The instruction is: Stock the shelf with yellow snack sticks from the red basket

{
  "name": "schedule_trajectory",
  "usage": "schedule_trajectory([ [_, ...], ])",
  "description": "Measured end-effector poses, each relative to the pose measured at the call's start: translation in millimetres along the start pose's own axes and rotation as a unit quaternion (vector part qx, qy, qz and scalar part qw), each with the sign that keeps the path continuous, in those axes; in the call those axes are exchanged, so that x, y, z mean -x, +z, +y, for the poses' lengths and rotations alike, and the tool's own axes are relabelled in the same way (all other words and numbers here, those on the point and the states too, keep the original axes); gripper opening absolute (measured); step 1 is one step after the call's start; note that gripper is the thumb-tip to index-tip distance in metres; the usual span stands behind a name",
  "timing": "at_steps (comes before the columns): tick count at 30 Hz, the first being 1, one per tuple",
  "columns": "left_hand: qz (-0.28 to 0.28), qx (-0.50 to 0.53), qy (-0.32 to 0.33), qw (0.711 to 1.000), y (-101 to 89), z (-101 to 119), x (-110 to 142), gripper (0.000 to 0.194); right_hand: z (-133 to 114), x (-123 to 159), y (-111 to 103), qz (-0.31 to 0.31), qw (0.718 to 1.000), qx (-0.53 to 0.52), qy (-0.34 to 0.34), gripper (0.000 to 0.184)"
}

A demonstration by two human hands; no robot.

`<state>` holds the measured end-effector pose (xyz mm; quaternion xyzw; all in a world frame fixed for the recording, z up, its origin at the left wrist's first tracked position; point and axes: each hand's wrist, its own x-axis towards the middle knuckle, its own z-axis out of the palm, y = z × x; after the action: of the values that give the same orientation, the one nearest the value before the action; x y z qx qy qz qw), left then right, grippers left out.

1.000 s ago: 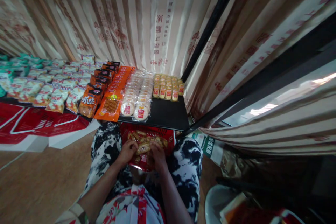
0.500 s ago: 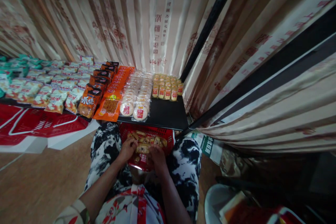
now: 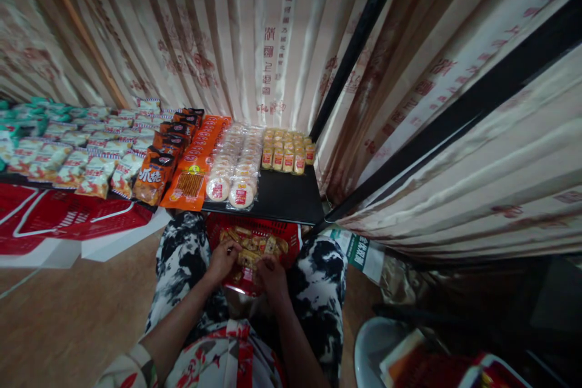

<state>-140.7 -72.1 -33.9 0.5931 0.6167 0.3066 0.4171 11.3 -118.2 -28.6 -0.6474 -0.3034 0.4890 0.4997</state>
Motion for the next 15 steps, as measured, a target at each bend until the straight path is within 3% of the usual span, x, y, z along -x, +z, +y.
schedule_trajectory([
  [15,0.045,-0.038,0.032,0.998,14.5,-1.1,0.8,0.019,8.1,12.9,1.1,0.012,0.999,0.025,-0.036,0.023],
])
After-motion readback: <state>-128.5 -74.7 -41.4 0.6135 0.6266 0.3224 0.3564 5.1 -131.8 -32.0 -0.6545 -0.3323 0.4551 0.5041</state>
